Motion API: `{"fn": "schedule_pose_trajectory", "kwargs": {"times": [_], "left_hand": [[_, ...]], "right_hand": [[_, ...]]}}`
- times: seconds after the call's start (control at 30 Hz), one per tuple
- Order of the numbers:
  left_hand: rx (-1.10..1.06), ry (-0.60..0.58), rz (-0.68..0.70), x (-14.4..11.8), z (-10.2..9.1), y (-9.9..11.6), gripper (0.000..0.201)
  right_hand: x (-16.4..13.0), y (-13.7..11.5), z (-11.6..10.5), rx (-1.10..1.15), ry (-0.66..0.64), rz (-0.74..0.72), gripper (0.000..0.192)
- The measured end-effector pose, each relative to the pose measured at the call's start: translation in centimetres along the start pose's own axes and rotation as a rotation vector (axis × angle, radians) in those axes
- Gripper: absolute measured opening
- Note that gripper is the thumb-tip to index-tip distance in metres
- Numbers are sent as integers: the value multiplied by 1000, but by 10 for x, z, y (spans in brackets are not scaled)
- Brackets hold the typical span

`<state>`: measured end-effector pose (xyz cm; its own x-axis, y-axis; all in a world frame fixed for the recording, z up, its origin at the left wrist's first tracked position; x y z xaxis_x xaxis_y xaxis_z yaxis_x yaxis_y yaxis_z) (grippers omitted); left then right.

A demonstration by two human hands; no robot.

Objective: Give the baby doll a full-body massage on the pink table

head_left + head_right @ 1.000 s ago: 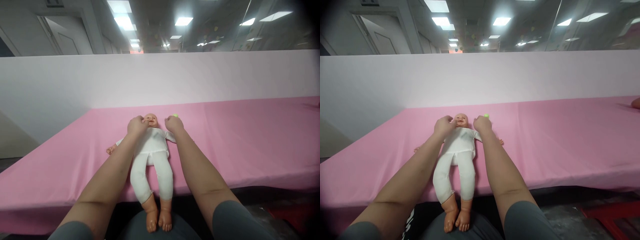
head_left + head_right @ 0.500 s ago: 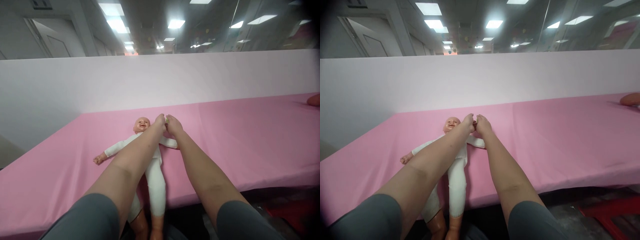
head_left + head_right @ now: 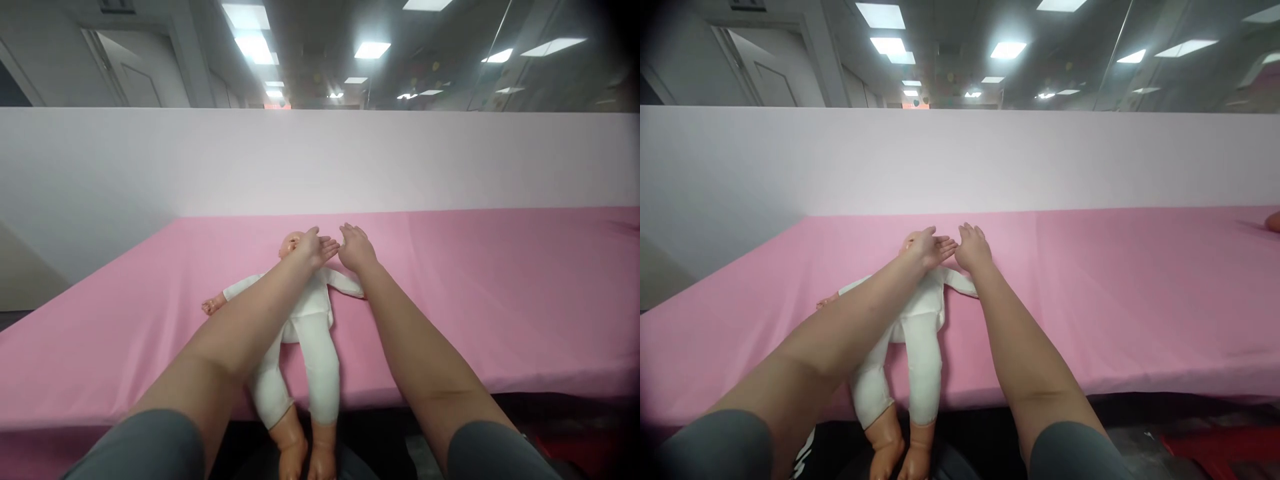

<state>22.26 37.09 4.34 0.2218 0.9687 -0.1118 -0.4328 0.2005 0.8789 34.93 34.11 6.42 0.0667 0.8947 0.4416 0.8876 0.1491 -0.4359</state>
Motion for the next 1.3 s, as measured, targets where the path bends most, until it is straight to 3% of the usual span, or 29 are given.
{"fn": "schedule_pose_trajectory", "kwargs": {"times": [0.07,0.13,0.23,0.3,0.43,0.53,0.7,0.8,0.93,1.03,1.13,1.3], "left_hand": [[-32,39,-44,-22,-22,8,52],[-39,22,4,-45,-40,19,53],[-48,-73,88,-75,-57,26,57],[-59,-88,64,-86,-66,23,68],[-9,-61,46,-89,-80,24,89],[-36,-29,79,-86,-91,35,92],[-431,27,126,-88,-107,43,81],[-555,-17,116,-92,-101,38,83],[-533,-81,-14,-93,-82,20,87],[-524,-110,-73,-92,-75,14,88],[-553,-80,-10,-89,-85,23,84],[-591,53,131,-82,-120,43,80]], "right_hand": [[-14,-35,-13,83,29,-84,57],[-35,-78,-18,188,-27,-201,48],[-73,-138,-8,300,-212,-425,43],[-88,-156,3,280,-267,-462,51],[-96,-156,21,143,-245,-459,69],[-97,-152,28,75,-233,-456,72],[-123,-175,31,170,-291,-684,70],[-131,-181,32,224,-316,-727,84],[-122,-170,37,177,-337,-642,102],[-110,-157,39,81,-332,-541,96],[-102,-149,39,1,-320,-473,95],[-113,-159,41,69,-365,-623,79]]}}
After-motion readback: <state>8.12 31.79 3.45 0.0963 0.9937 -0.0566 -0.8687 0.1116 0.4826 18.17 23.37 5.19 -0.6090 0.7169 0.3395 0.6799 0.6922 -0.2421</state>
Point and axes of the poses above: each hand's wrist, its own x-axis towards the middle knuckle, its own z-axis out of the palm, y = z × x, the point moved 7 cm from there along x, towards the middle knuckle, and after that the axes turned 3 degrees about z, right-handed, at the moved point
